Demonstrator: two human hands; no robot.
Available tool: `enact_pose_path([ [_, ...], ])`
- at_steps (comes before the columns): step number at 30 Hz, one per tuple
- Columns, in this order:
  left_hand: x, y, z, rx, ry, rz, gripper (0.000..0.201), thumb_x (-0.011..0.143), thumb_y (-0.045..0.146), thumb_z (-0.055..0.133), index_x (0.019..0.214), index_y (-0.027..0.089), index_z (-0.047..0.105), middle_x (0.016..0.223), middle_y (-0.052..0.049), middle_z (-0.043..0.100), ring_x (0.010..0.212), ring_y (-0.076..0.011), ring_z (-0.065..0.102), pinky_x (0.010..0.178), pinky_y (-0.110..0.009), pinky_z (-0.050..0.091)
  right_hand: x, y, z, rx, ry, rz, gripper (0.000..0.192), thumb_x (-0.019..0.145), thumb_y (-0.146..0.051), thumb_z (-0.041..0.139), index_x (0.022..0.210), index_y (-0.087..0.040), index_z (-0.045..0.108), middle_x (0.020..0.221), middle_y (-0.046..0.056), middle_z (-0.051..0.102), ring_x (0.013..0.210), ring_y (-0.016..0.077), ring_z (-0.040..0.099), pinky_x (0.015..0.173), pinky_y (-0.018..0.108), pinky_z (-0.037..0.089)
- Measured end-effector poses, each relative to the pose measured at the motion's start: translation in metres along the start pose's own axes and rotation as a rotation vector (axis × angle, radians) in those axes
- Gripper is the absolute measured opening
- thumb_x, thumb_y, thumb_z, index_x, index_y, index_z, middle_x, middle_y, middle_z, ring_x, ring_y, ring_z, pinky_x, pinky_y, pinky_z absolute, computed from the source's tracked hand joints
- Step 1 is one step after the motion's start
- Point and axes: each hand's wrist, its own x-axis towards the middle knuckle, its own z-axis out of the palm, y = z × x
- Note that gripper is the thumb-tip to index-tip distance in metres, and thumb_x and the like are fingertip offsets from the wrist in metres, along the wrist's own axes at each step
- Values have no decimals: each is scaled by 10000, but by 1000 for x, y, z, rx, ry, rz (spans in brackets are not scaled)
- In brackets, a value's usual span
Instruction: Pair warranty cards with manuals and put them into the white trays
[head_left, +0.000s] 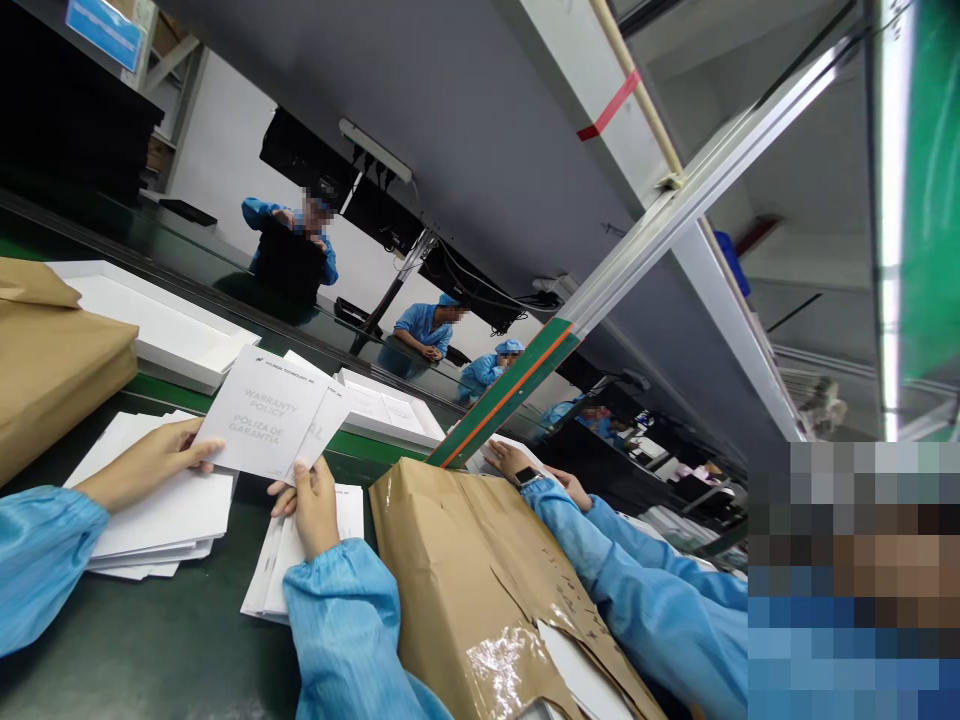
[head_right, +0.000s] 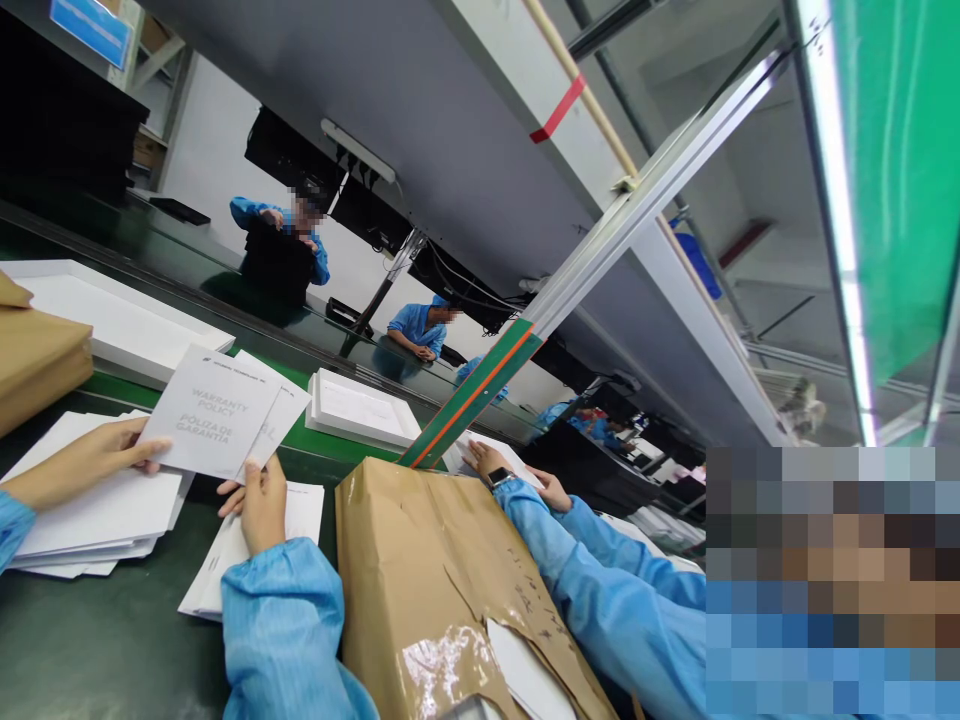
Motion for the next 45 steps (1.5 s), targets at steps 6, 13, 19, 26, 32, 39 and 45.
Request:
enact_pose_path([
  [6,-2,6,-3,156,28,-1,303,696,465,368,769,194,483,605,4,569,616,-165,521,612,-244,358,0,2,0,7,-24,-7,382,760,-421,370,990,-119,411,532,13,565,349,68,472,316,136,276],
  [13,-3,12,-3,227,14,-40,344,705,469,341,829,171,459,629,8,555,640,-169,518,641,-258,341,0,4,0,-5,-31,7,321,760,-351,381,983,-124,417,537,4,567,363,63,474,331,134,285],
  [19,-3,12,-2,239,12,-46,316,703,464,343,758,176,460,631,7,561,646,-170,517,635,-251,337,0,1,1,-23,-18,23,331,752,-349,377,977,-111,422,527,6,565,361,65,471,334,137,293],
  [26,-4,15,-2,251,10,-43,309,702,462,346,751,179,457,628,2,562,654,-182,518,638,-255,335,1,-1,1,-29,-8,39,328,746,-359,377,955,-112,429,517,3,562,359,64,468,334,137,290],
  [32,-3,17,-2,246,29,-52,297,694,456,364,743,181,464,608,8,562,633,-179,519,623,-256,339,1,1,0,-28,-9,37,327,739,-395,391,909,-121,444,512,2,558,362,67,468,336,143,291],
  [39,-2,11,2,126,166,2,207,622,441,461,647,240,501,522,20,563,539,-173,512,556,-243,353,-1,-2,1,-40,-8,18,368,741,-400,390,961,-109,442,521,23,564,367,92,468,344,183,289],
  [45,-2,12,1,109,171,3,211,612,448,465,627,240,497,514,17,564,544,-183,524,557,-247,360,-3,-5,1,-39,-12,54,224,744,-344,378,891,-200,465,545,12,572,396,93,481,379,209,296],
])
